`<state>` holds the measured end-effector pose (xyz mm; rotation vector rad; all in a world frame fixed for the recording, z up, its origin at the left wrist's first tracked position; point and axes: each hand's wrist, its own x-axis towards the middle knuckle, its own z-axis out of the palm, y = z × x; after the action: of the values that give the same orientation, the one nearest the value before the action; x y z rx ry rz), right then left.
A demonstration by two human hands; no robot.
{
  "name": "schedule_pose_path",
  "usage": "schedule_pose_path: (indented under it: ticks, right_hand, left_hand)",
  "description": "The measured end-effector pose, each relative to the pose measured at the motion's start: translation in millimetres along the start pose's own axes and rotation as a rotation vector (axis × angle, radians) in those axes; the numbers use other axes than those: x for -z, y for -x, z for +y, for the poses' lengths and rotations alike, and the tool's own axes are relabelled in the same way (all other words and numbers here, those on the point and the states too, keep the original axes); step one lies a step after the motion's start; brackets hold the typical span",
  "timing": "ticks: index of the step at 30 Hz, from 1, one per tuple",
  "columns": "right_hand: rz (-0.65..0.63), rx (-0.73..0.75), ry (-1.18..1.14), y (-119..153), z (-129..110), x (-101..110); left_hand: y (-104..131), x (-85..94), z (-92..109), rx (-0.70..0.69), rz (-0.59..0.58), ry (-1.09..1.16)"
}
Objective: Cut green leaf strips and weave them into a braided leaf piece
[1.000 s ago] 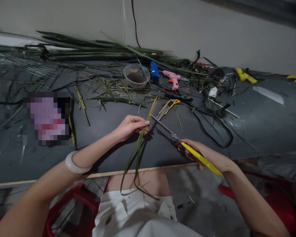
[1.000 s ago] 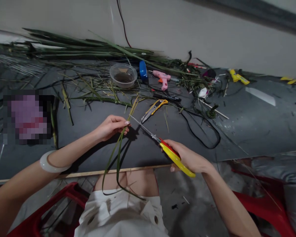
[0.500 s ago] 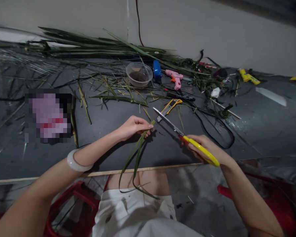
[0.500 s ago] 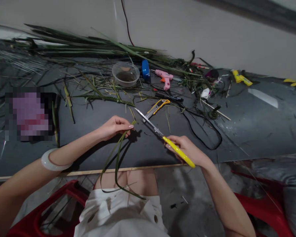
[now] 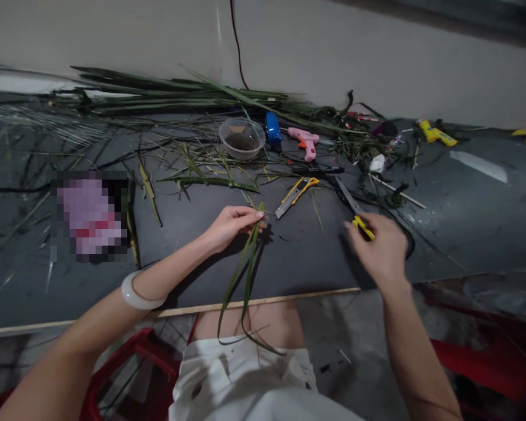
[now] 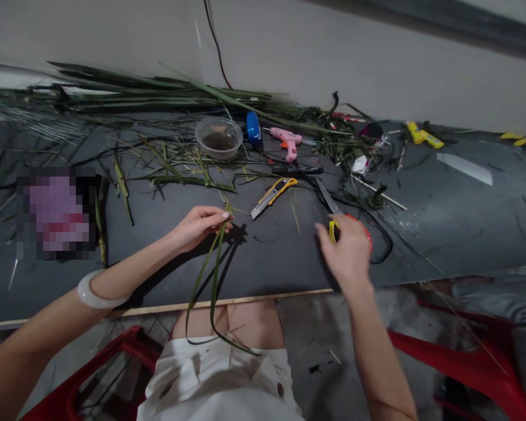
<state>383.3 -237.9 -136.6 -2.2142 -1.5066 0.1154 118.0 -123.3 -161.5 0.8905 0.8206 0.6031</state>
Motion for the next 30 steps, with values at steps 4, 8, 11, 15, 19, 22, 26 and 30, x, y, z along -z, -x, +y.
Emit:
schedule_pose_path:
  ticks: [4, 8, 11, 15, 19, 22, 26, 30]
  right_hand:
    - [-0.706, -0.078, -0.901, 49, -97, -27]
    - [-0.964, -0.175, -1.285, 57, -141, -38]
    - [-1.027, -0.245, -1.308, 29, -130, -24]
    - [-0.822, -0.012, -0.938, -27, -101, 5]
    - [-0.794, 0.350, -0.352, -67, -91, 18]
    - [-0.677, 0.577, -0.027, -79, -92, 6]
    - [-0.708, 0.700, 0.186, -77, -92, -28]
    - [-0.645, 0.732, 0.165, -61, -99, -36]
  left_hand:
    - [3, -13.5, 11, -0.148, 0.159, 0.098]
    - [8, -23.2, 39, -0.323, 0.273, 0.154]
    - [12, -18.5, 58, -0.467, 0.344, 0.159]
    - [16, -5.7, 56, -0.493, 0.408, 0.194]
    - [22, 5.2, 27, -0.295, 0.452, 0.223]
    - [26, 16.0, 10, -0.145, 0.451, 0.203]
    - [30, 34.1, 7, -0.041, 0.440, 0.004]
    - [33, 51.4, 12, -0.062, 0.458, -0.244]
